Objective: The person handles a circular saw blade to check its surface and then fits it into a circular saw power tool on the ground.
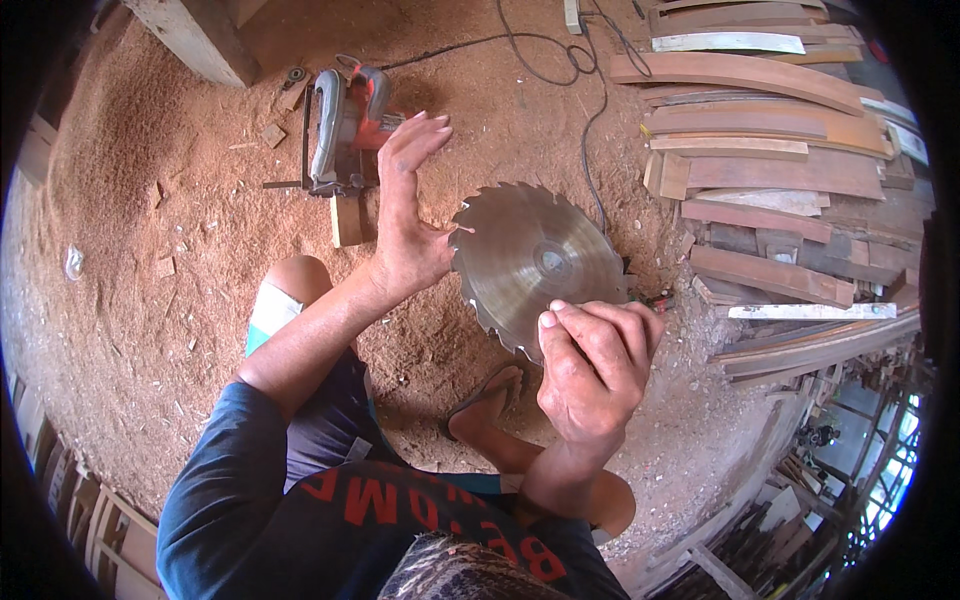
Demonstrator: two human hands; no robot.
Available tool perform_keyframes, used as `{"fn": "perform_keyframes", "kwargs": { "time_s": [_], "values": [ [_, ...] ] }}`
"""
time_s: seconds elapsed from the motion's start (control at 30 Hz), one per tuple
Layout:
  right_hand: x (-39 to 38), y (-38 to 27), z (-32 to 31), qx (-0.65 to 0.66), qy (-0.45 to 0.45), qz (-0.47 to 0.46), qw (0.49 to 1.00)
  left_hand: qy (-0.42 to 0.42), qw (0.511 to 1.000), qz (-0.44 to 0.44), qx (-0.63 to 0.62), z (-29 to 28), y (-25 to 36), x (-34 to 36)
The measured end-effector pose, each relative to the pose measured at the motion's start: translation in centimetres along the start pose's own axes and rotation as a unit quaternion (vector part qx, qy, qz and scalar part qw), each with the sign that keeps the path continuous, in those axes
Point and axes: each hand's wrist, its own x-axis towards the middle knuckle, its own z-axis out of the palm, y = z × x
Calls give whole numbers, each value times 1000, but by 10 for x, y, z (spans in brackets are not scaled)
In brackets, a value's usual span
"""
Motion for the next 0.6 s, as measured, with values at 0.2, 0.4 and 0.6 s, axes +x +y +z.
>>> {"fn": "perform_keyframes", "kwargs": {
  "time_s": [0.2,0.4,0.6],
  "values": [
    [3,-1,2,11,2,-10,1000,-6,1000,-8,12,-7,1,-3],
    [6,5,5,45,9,-15,999,4,1000,-24,3,-10,2,-4],
    [-3,19,19,173,23,153,973,-50,997,-51,13,-17,10,-2]
  ]
}}
